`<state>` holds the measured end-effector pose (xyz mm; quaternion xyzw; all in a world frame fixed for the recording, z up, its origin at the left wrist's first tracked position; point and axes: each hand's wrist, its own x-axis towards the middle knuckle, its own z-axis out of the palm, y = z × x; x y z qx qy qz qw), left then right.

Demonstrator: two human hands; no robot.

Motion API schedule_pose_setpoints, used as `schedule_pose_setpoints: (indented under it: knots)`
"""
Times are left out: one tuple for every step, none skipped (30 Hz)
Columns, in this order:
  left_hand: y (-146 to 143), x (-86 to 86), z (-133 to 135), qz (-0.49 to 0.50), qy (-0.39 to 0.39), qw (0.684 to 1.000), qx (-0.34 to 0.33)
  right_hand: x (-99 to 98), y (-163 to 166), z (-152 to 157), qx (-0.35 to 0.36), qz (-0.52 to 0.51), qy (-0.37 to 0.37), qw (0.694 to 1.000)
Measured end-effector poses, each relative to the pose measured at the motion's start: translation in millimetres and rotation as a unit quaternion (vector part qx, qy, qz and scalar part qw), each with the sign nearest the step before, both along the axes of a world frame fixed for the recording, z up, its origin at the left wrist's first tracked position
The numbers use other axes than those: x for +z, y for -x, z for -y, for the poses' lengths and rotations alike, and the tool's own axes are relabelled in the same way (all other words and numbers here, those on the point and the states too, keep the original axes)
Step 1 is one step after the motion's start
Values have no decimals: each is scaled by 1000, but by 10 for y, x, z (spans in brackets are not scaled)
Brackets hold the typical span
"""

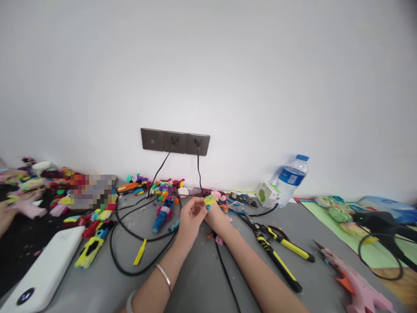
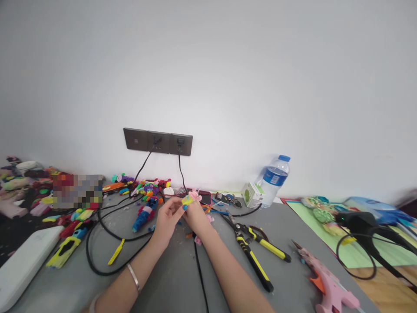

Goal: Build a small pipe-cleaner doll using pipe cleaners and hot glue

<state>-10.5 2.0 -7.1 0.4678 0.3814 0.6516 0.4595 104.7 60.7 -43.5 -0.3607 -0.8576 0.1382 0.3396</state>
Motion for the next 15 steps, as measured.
schedule_pose_setpoints:
  knots:
    - [17, -3, -12, -1, -1, 1000, 5, 21, 5, 9, -4, -1, 1, 1000]
    - [37, -6, -25, -2, -3, 1000, 10, 48, 7, 20, -4, -4, 3, 1000]
    - [60, -7, -38, -5, -4, 1000, 16, 81, 6, 34, -1, -11, 7, 1000]
    - [86, -6, -51, -6, -2, 1000, 28, 117, 0, 48, 3, -26, 14, 1000]
    - [115, -3, -64, -6, -3, 999, 38, 154, -11, 62, 6, -50, 25, 998]
    - [146, 1, -77, -3, -1, 999, 43, 188, -28, 73, 5, -83, 40, 996]
    - [176, 6, -90, 0, -1, 999, 52, 219, -50, 81, 1, -121, 57, 991]
    - [206, 10, -102, 4, 2, 998, 61, 244, -76, 84, -8, -160, 76, 984]
    - [233, 14, -114, 7, 7, 998, 68, 265, -105, 82, -19, -200, 94, 975]
    - [258, 16, -124, 7, 7, 997, 76, 282, -134, 74, -27, -237, 110, 965]
    - [278, 18, -132, 3, 6, 997, 80, 296, -163, 61, -34, -271, 125, 954]
    - [292, 19, -138, -1, 4, 996, 84, 310, -191, 45, -39, -301, 138, 943]
    - [302, 20, -140, -7, 1, 996, 85, 324, -216, 28, -43, -329, 150, 931]
    - [305, 22, -139, -14, 1, 996, 84, 339, -238, 10, -44, -352, 160, 921]
    - [304, 25, -135, -23, 0, 996, 83, 355, -257, -6, -44, -371, 168, 912]
